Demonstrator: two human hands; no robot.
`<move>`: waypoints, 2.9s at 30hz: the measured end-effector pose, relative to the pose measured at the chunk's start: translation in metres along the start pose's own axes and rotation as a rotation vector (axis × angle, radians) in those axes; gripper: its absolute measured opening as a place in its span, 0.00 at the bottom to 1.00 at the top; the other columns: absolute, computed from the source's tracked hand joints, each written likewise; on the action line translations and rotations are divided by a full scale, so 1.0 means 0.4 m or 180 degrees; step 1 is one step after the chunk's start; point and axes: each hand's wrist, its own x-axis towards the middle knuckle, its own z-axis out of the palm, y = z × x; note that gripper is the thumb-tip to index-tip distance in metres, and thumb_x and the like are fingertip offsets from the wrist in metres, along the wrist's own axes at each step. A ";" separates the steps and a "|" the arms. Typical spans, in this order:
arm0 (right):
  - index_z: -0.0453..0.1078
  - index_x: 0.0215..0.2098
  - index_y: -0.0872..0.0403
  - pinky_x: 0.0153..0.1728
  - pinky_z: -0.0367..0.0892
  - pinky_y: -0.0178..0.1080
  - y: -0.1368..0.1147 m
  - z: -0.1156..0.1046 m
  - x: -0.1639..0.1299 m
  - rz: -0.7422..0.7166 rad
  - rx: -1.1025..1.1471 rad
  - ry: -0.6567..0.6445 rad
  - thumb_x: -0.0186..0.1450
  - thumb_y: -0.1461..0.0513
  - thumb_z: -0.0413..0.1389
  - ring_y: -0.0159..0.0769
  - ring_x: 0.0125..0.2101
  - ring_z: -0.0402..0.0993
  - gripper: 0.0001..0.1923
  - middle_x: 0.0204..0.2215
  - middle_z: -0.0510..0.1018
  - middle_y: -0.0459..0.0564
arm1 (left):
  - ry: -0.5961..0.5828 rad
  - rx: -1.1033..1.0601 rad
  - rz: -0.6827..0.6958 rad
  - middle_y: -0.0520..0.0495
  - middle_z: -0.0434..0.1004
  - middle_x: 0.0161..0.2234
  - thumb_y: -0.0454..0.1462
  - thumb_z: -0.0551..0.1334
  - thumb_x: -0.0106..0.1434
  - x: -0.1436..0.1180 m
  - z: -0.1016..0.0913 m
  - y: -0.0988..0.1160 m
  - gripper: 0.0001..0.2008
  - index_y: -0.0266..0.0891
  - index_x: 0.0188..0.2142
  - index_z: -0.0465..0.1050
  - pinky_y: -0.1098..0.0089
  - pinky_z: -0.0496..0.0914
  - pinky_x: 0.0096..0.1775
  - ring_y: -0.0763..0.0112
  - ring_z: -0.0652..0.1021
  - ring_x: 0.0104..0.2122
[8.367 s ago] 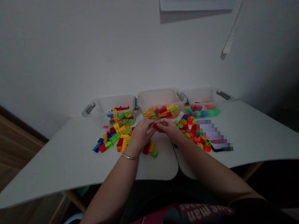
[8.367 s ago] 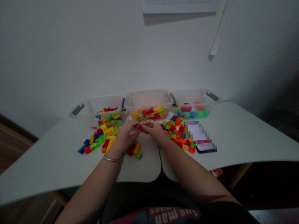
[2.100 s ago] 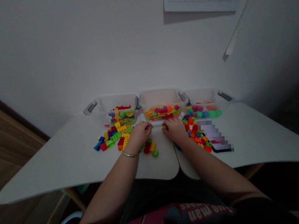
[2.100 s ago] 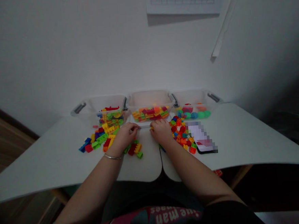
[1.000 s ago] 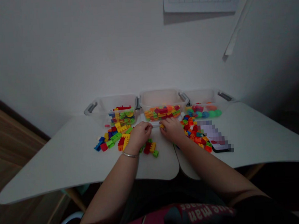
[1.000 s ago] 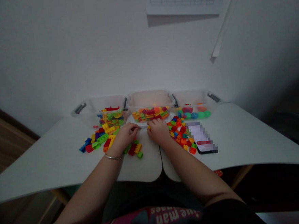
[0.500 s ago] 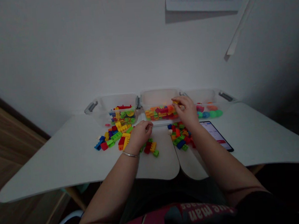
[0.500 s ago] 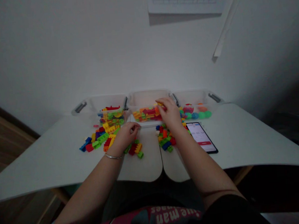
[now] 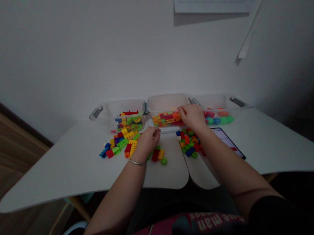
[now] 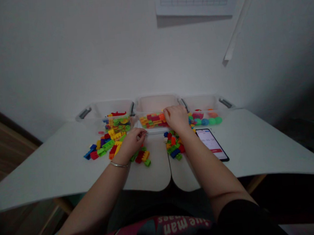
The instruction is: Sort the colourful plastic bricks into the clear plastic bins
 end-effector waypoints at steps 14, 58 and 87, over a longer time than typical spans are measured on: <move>0.72 0.54 0.59 0.61 0.53 0.52 0.014 0.017 -0.021 -0.0211 0.0257 0.0143 0.70 0.58 0.47 0.47 0.51 0.72 0.21 0.49 0.79 0.59 | -0.0120 -0.0007 -0.0029 0.46 0.76 0.36 0.33 0.58 0.63 0.002 0.000 0.003 0.08 0.40 0.40 0.75 0.66 0.71 0.42 0.66 0.77 0.37; 0.76 0.45 0.55 0.52 0.64 0.43 -0.018 0.074 -0.155 -0.0036 0.0214 -0.1250 0.66 0.61 0.57 0.44 0.46 0.75 0.11 0.44 0.81 0.54 | -0.0056 0.0003 0.0025 0.45 0.77 0.38 0.34 0.58 0.64 0.000 0.012 -0.008 0.08 0.39 0.39 0.76 0.65 0.71 0.43 0.64 0.77 0.38; 0.69 0.48 0.54 0.43 0.74 0.41 -0.077 0.127 -0.176 -0.0043 0.2929 -0.0485 0.59 0.66 0.59 0.36 0.39 0.79 0.18 0.43 0.80 0.54 | -0.0203 -0.1226 0.0160 0.48 0.78 0.40 0.32 0.63 0.60 0.004 0.020 0.010 0.12 0.40 0.44 0.72 0.67 0.73 0.45 0.70 0.78 0.39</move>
